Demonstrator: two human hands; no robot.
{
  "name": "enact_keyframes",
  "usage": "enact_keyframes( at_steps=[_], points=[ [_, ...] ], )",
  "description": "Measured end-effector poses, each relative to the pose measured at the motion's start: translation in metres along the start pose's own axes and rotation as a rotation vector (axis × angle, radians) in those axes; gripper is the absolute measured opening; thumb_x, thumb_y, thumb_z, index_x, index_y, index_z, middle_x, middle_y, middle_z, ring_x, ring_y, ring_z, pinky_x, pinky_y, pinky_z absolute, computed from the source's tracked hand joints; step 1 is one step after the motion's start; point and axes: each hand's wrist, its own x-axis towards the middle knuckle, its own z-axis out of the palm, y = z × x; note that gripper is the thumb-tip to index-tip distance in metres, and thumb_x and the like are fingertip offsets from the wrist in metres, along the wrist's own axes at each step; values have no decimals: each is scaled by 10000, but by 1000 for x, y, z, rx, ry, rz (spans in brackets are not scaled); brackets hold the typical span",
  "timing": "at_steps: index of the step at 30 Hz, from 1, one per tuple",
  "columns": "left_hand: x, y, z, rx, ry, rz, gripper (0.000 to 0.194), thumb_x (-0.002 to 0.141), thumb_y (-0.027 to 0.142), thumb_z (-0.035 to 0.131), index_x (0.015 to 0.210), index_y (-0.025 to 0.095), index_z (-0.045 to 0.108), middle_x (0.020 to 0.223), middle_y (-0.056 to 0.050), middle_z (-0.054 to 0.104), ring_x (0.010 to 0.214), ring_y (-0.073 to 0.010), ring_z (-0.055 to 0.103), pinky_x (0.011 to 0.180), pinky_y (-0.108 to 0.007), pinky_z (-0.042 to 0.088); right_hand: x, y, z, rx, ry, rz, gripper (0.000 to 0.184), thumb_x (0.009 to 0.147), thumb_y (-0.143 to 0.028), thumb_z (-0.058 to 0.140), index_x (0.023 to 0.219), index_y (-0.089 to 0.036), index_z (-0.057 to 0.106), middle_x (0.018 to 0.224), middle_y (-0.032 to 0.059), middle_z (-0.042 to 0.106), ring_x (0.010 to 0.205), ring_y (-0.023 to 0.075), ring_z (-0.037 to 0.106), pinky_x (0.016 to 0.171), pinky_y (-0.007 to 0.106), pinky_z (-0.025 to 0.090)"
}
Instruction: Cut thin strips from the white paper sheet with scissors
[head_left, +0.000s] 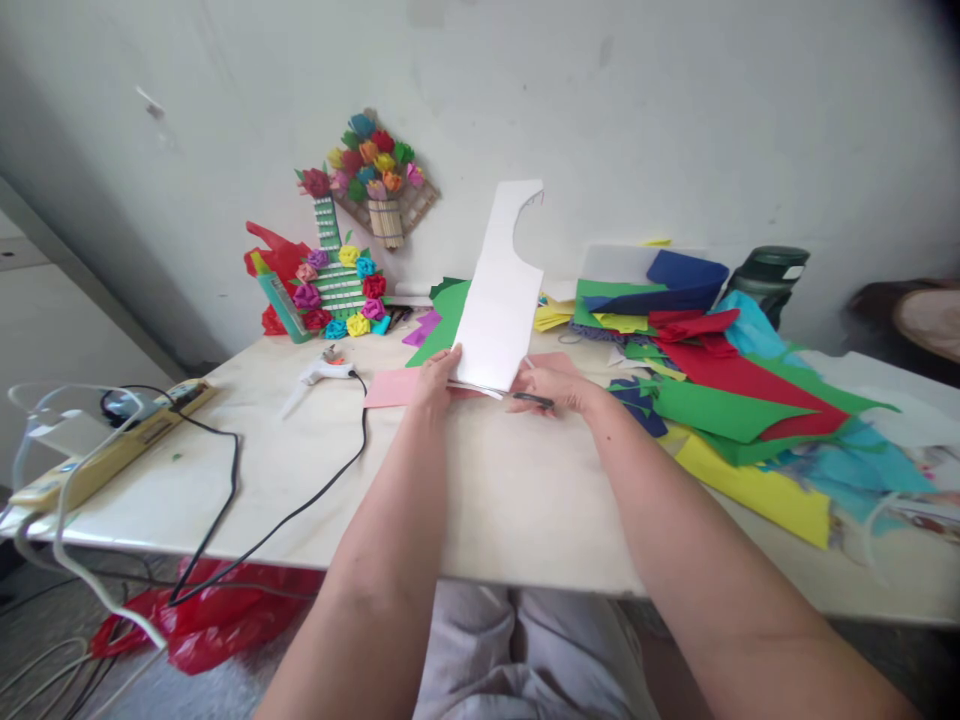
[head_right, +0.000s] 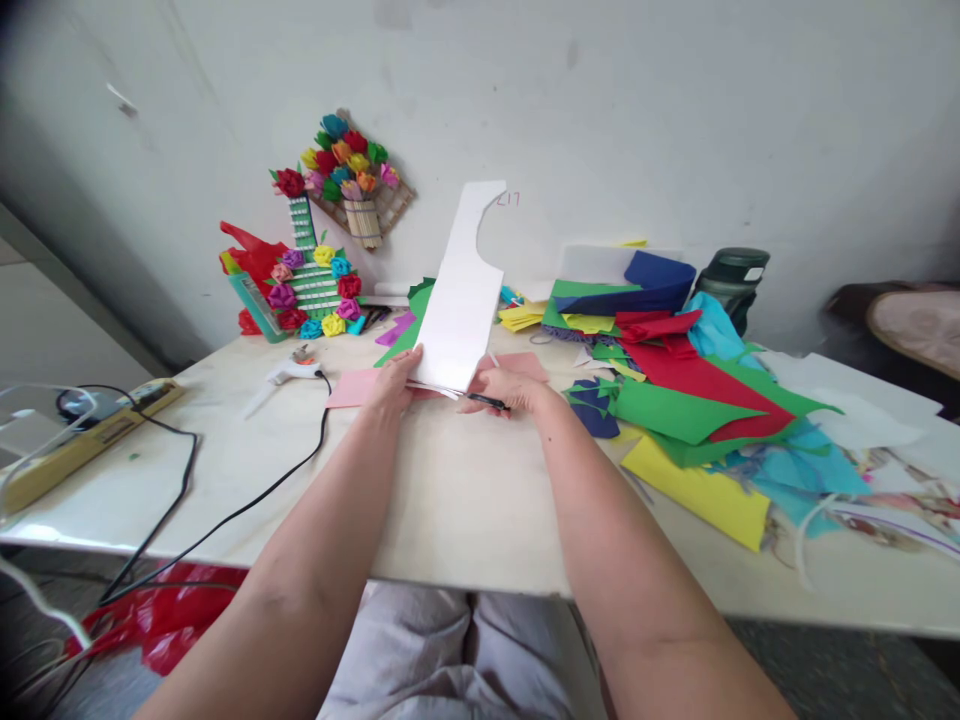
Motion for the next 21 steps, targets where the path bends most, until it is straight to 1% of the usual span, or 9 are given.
enact_keyframes(
  at_steps=[4,11,15,21],
  points=[
    [-1,0,2,11,-14,-20,371,526,411,754,729,148,589,650,-35,620,591,-166,569,605,-327,495,5,5,1,8,-23,0,398,647,-483,654,808,-126,582,459,-53,461,336,40,394,314,159,310],
    [-1,0,4,10,-17,-13,342,537,390,754,718,154,586,616,-21,600,569,-154,553,613,-322,487,5,4,3,56,-20,3,370,627,-468,680,686,-141,518,417,-68,412,313,33,359,294,153,279],
    [-1,0,3,-5,-13,-9,348,532,391,758,713,153,580,622,-23,605,579,-154,556,611,-315,493,5,4,3,80,-6,-9,392,592,-473,701,662,-144,500,423,-71,400,317,32,347,290,154,263],
    [-3,2,3,-12,-19,-11,335,539,381,756,704,150,577,607,-14,597,559,-139,544,605,-307,497,6,4,3,64,-16,-43,383,607,-476,685,644,-147,493,410,-84,370,322,30,325,302,159,248]
  ],
)
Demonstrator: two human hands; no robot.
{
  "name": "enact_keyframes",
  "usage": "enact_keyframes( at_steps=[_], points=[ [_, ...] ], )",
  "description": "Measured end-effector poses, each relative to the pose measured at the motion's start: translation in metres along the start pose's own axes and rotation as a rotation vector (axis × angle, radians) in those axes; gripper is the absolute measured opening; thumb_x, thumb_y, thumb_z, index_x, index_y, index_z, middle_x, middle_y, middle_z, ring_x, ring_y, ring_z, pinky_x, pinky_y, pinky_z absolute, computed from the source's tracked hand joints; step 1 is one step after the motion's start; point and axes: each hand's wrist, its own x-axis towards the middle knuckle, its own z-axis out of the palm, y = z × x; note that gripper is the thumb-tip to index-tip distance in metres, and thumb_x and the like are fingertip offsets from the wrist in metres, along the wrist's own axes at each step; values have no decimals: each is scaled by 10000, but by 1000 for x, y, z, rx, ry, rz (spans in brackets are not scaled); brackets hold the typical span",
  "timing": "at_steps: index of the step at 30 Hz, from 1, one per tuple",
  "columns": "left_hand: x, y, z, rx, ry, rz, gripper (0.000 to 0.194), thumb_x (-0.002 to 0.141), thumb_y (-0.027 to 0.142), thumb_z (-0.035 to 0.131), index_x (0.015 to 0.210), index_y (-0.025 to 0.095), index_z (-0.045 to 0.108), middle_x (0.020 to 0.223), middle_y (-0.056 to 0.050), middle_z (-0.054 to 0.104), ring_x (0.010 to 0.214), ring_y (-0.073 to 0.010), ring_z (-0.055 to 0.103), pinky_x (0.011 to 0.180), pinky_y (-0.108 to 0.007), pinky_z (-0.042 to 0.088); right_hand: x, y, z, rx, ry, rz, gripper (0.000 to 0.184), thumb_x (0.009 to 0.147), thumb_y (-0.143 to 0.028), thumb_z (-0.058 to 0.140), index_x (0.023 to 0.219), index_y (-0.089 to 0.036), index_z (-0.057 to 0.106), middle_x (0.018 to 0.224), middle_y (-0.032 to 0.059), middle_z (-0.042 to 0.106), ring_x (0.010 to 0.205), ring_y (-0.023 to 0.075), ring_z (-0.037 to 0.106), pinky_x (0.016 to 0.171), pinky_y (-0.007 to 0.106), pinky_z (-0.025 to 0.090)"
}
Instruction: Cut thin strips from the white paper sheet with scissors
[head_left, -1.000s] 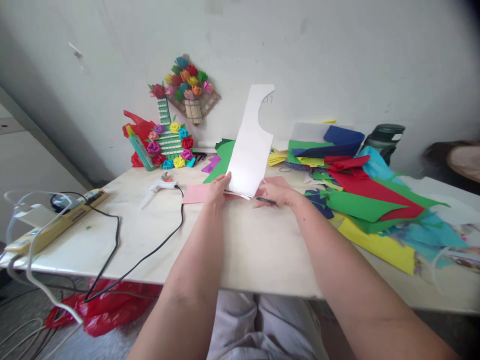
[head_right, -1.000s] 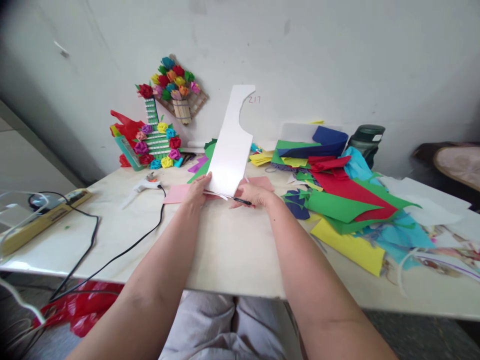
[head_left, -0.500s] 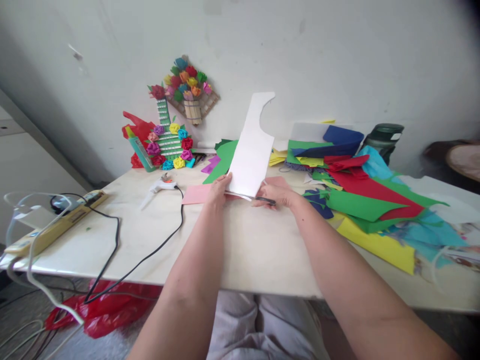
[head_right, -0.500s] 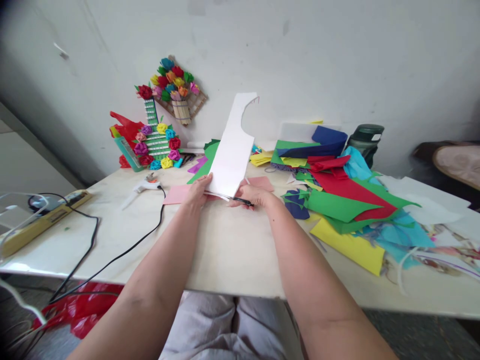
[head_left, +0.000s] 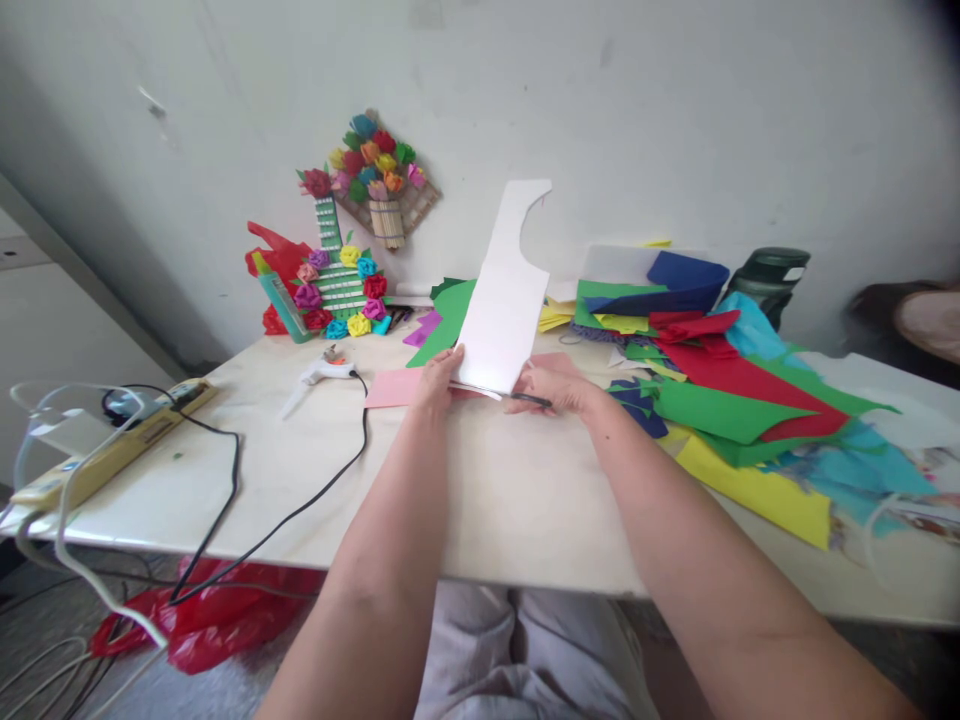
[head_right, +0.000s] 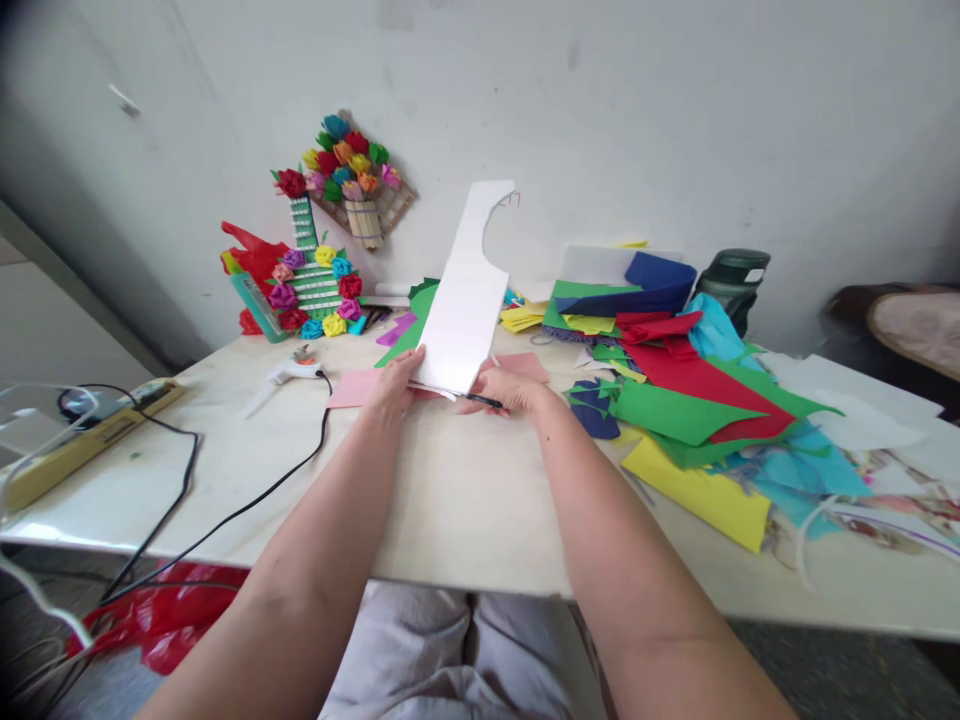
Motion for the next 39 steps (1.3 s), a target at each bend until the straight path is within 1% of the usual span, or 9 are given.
enact_keyframes(
  at_steps=[9,14,19,22,27,34,39],
  points=[
    [0,1,0,2,15,-4,330,538,379,758,695,153,578,616,-11,595,549,-134,540,602,-301,487,-4,-7,0,8,12,-24,340,614,-412,687,619,-147,473,408,-88,359,328,25,313,309,165,221],
    [0,1,-1,-3,24,-16,349,531,393,760,718,156,583,645,-25,609,593,-157,568,618,-320,492,-4,-9,0,-6,-1,-21,339,611,-421,691,678,-150,499,412,-89,372,328,31,326,309,164,244],
    [1,0,-2,-14,21,-3,346,537,392,757,717,153,584,639,-23,608,586,-150,563,619,-317,490,-6,-12,0,-14,11,-3,362,605,-440,696,699,-140,518,413,-83,385,328,32,335,308,163,257],
    [3,-1,-2,-13,15,-6,350,536,398,756,714,151,584,635,-23,610,584,-148,562,612,-308,490,-5,-9,-2,-37,6,0,384,612,-469,685,701,-132,527,417,-70,406,329,36,354,308,163,262],
    [4,-2,-3,-21,6,14,348,532,392,759,713,150,586,638,-22,616,587,-144,562,620,-296,484,-1,-1,-3,-69,18,17,451,610,-529,667,768,-119,568,443,-51,453,331,45,385,313,169,286],
    [2,-1,0,-24,15,13,344,522,384,763,701,151,583,620,-20,613,587,-153,569,637,-310,486,2,6,-2,-56,19,31,458,625,-528,653,827,-126,570,456,-52,473,334,48,397,313,167,299],
    [2,-1,0,-31,15,17,364,505,387,773,698,147,580,625,-21,614,565,-144,560,624,-305,491,1,3,0,-38,37,39,450,593,-531,678,770,-139,548,453,-60,442,345,44,380,312,163,278]
  ],
)
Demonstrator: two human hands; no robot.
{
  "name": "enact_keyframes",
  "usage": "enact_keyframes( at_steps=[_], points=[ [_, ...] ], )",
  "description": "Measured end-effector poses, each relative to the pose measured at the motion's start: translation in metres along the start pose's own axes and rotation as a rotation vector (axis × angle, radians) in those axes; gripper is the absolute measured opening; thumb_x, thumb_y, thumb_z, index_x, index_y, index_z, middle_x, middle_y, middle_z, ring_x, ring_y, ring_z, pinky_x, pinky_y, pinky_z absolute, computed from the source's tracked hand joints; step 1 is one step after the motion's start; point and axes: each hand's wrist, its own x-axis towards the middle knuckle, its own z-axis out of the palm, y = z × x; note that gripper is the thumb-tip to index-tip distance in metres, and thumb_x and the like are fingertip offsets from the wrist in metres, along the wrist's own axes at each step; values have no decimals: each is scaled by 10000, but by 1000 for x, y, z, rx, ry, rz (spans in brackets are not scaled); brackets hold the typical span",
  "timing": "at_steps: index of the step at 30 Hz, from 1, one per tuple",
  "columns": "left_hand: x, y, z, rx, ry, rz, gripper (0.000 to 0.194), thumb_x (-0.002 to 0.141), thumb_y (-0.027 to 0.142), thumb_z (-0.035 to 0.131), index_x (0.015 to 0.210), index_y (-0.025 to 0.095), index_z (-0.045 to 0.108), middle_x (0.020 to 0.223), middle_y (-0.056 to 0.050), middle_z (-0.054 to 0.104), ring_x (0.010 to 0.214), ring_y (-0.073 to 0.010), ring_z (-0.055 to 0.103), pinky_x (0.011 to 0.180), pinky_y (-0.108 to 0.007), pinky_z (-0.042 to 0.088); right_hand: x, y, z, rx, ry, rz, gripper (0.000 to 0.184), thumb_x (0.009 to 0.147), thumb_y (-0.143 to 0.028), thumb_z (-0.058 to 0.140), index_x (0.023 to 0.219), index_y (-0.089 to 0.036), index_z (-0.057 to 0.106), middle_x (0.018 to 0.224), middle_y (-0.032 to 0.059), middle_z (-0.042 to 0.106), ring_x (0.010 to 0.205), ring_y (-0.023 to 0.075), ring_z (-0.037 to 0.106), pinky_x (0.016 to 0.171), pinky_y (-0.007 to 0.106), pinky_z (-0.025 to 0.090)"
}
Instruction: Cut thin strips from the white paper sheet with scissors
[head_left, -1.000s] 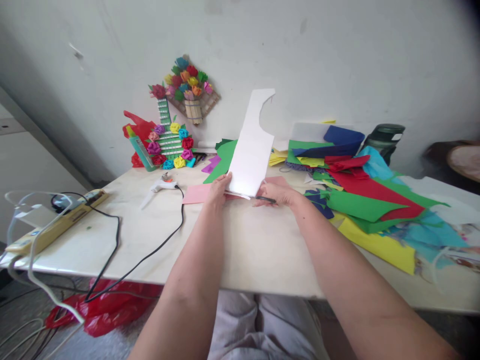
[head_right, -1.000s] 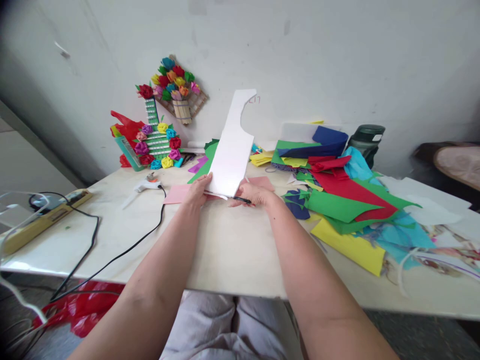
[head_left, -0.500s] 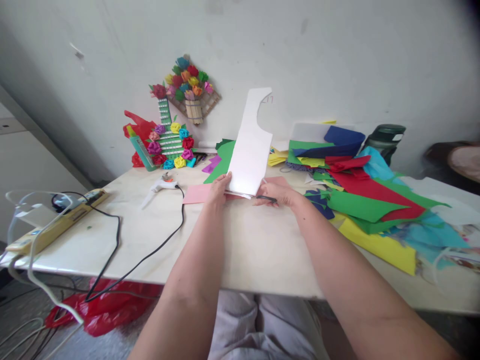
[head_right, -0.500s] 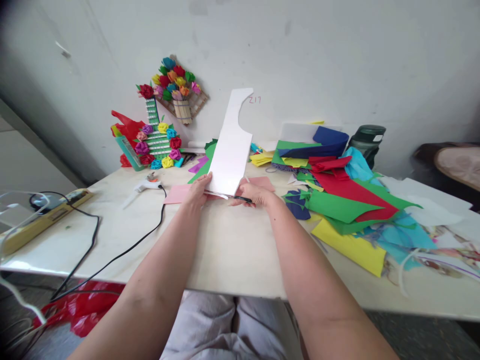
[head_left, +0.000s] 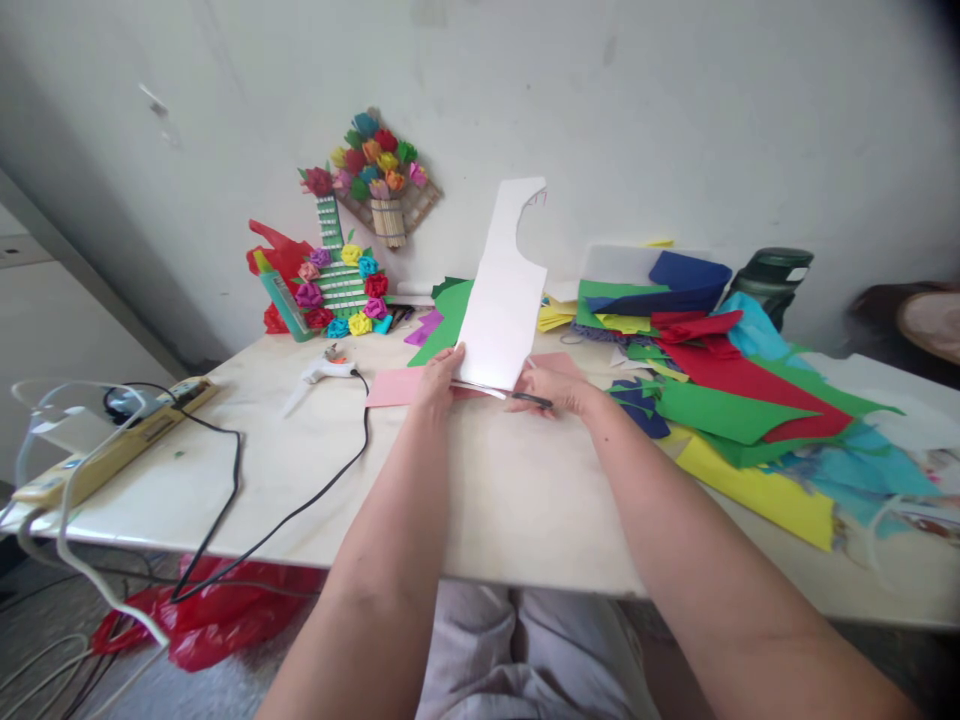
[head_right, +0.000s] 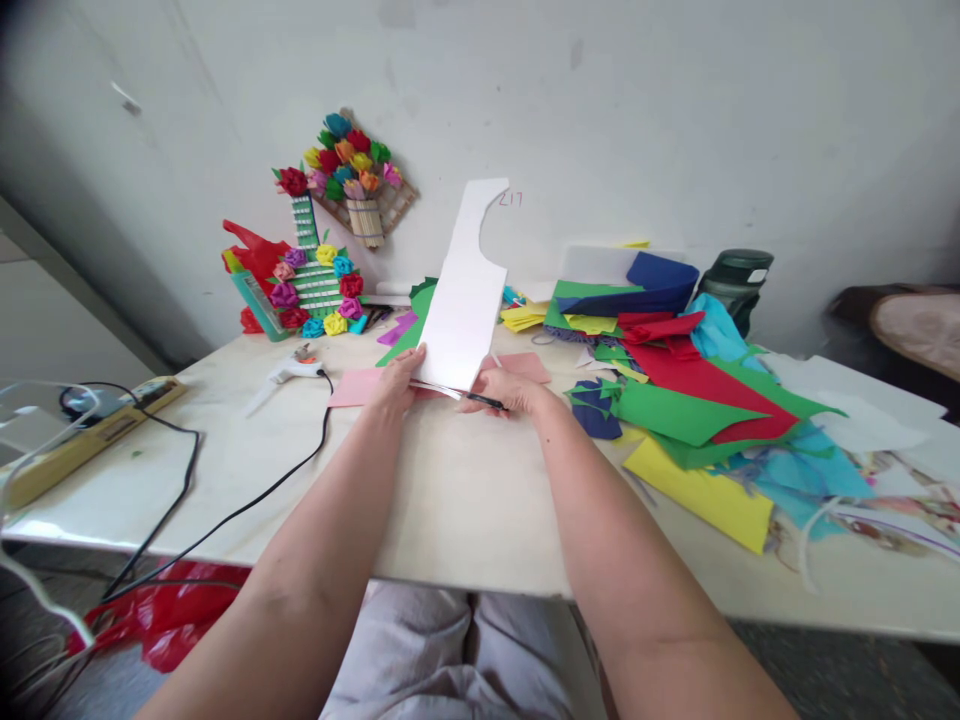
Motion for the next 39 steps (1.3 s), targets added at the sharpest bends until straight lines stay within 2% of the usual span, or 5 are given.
enact_keyframes(
  at_steps=[7,15,21,27,39],
  points=[
    [2,-2,-2,1,1,1,358,526,390,762,723,150,584,644,-24,624,594,-149,569,622,-299,488,-4,-6,1,3,17,-11,423,609,-499,683,771,-138,535,460,-62,428,351,35,369,320,153,279],
    [11,-5,-6,-126,109,153,296,578,373,724,727,156,588,696,-17,637,648,-145,594,656,-278,470,-7,-3,-4,79,26,107,486,671,-423,667,1045,-151,514,478,-55,509,372,63,450,350,165,364],
    [10,-2,-4,-192,159,138,259,601,321,717,747,142,597,690,-26,639,619,-145,594,660,-290,481,-9,-2,-4,50,62,87,340,685,-411,656,884,-145,581,455,-56,483,359,48,428,347,160,349],
    [17,-9,-9,-117,65,85,294,567,339,747,726,136,607,697,-39,645,625,-157,600,659,-301,491,-6,5,-3,45,69,66,412,614,-482,691,819,-138,594,465,-42,496,383,51,431,349,161,334],
    [8,-6,-5,6,41,19,351,535,381,758,727,133,602,671,-50,636,608,-174,593,625,-327,500,-3,0,2,2,65,61,462,582,-510,696,839,-132,632,475,-39,494,377,41,405,349,160,299]
  ],
)
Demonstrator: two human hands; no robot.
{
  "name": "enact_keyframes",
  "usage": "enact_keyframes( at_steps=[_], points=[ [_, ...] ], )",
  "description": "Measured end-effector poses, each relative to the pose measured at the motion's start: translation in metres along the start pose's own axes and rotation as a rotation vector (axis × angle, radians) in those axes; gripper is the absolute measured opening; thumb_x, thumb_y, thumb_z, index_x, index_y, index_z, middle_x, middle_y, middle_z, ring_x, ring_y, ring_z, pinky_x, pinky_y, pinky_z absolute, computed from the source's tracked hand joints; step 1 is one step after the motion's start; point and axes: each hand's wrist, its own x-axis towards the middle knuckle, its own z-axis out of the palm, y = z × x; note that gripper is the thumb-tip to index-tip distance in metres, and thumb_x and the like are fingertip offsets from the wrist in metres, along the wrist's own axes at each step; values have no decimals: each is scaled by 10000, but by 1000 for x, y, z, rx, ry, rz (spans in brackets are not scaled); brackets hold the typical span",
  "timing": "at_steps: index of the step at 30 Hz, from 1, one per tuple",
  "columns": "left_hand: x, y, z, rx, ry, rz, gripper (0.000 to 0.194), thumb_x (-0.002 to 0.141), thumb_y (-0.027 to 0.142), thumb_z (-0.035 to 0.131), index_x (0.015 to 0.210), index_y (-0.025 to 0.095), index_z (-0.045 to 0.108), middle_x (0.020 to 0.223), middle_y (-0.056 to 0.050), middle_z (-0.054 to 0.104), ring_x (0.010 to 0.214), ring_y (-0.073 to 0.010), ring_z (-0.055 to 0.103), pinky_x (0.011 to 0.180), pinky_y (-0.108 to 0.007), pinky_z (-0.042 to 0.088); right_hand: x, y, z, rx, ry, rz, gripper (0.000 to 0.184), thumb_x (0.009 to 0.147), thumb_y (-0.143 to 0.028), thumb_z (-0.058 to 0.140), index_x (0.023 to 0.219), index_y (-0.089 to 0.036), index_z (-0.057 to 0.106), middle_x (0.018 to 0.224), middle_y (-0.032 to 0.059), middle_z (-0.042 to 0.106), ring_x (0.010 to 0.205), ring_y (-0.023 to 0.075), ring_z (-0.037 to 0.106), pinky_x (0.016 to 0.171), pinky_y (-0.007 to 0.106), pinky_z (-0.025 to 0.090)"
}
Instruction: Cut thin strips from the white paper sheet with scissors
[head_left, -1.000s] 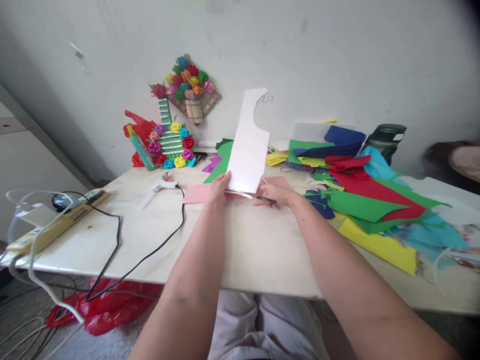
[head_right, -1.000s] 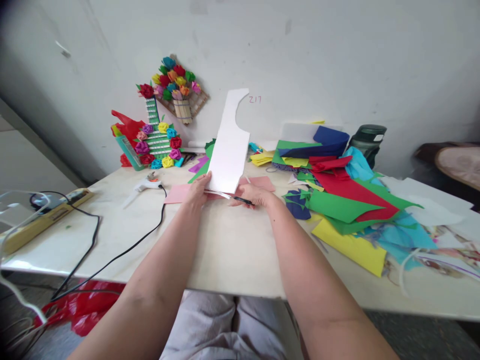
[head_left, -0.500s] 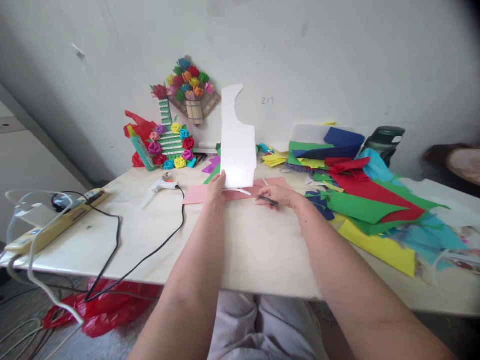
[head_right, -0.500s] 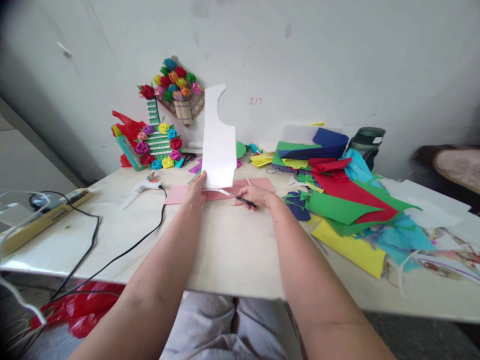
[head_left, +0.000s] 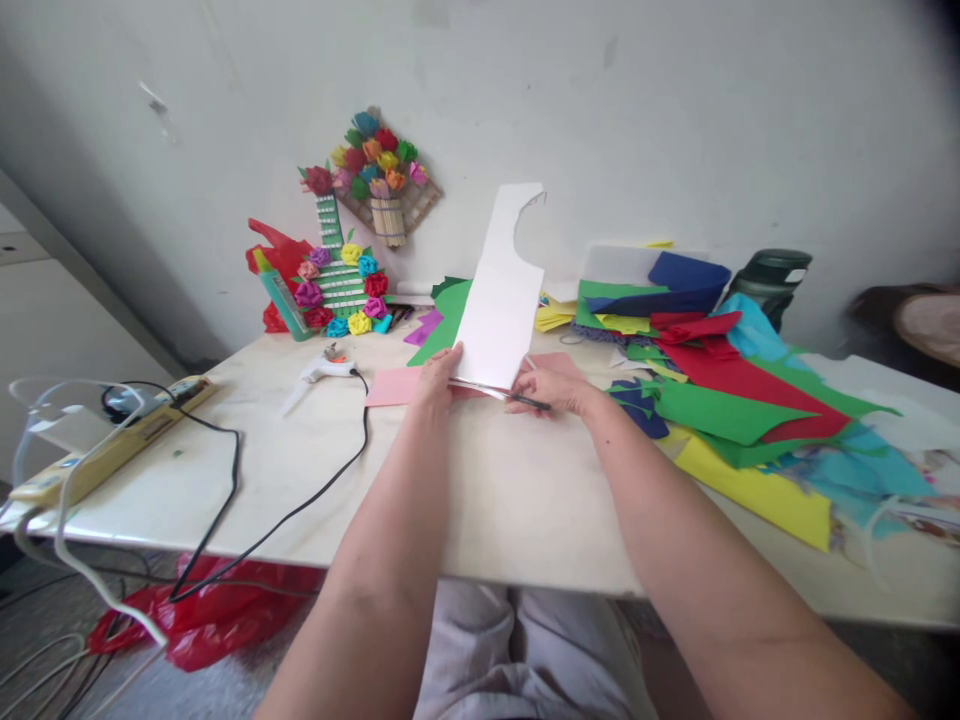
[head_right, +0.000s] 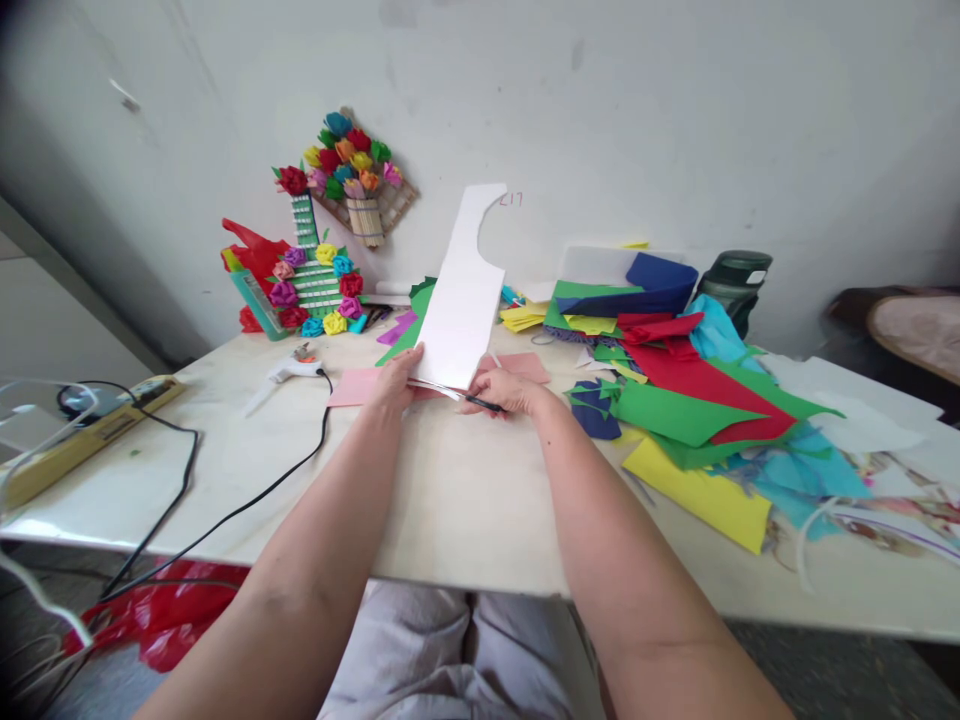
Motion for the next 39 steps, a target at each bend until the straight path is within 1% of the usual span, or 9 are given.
enact_keyframes(
  at_steps=[11,16,20,24,28,32,34,37,39],
  points=[
    [-8,6,4,19,-8,-22,358,529,382,756,741,134,607,662,-50,635,602,-168,583,601,-313,500,-1,-6,0,-38,4,-43,434,570,-497,696,792,-129,635,429,-64,439,362,39,334,352,181,248],
    [-8,6,5,16,-7,-9,356,518,380,762,716,129,607,656,-54,635,590,-167,580,595,-309,498,-2,-9,-2,-43,1,-31,454,549,-501,702,799,-126,643,420,-73,421,368,39,321,369,189,233],
    [-7,5,3,16,-15,-24,340,541,378,751,730,136,605,659,-46,637,610,-168,589,618,-312,503,-2,-11,-2,-51,4,-20,462,525,-504,709,786,-127,650,434,-75,431,373,33,311,380,191,232],
    [-5,2,2,-8,4,-17,324,551,365,750,727,140,598,664,-45,639,630,-177,600,637,-324,508,0,-10,-1,-64,19,-14,459,503,-497,724,768,-130,648,459,-65,466,376,31,325,374,186,247],
    [-2,0,1,-70,41,38,306,561,347,750,715,138,590,679,-46,642,651,-174,609,668,-317,508,-3,-8,-1,-41,50,34,448,510,-477,738,785,-140,631,478,-48,499,383,46,393,364,178,309],
    [-1,4,1,-145,109,91,268,633,335,702,778,135,597,764,-66,661,766,-190,630,731,-322,502,-9,-6,-6,1,75,86,396,531,-441,748,762,-148,617,441,-42,503,374,56,432,358,171,346],
    [0,6,0,-170,140,110,247,668,321,676,821,143,598,815,-68,668,812,-191,631,756,-321,498,-11,-5,-9,31,116,91,372,548,-425,745,754,-140,623,434,-37,509,370,55,436,361,170,358],
    [2,6,-1,-170,176,143,209,705,304,643,835,147,596,852,-71,672,830,-186,631,774,-319,496,-12,-2,-13,59,256,60,321,593,-375,723,777,-122,652,445,-28,521,370,56,436,374,178,376],
    [3,6,-1,-161,217,144,177,721,287,626,815,140,594,842,-76,672,824,-184,632,778,-319,496,-11,2,-17,44,347,54,275,638,-327,685,817,-118,675,467,-17,541,384,64,452,397,186,391]
  ],
)
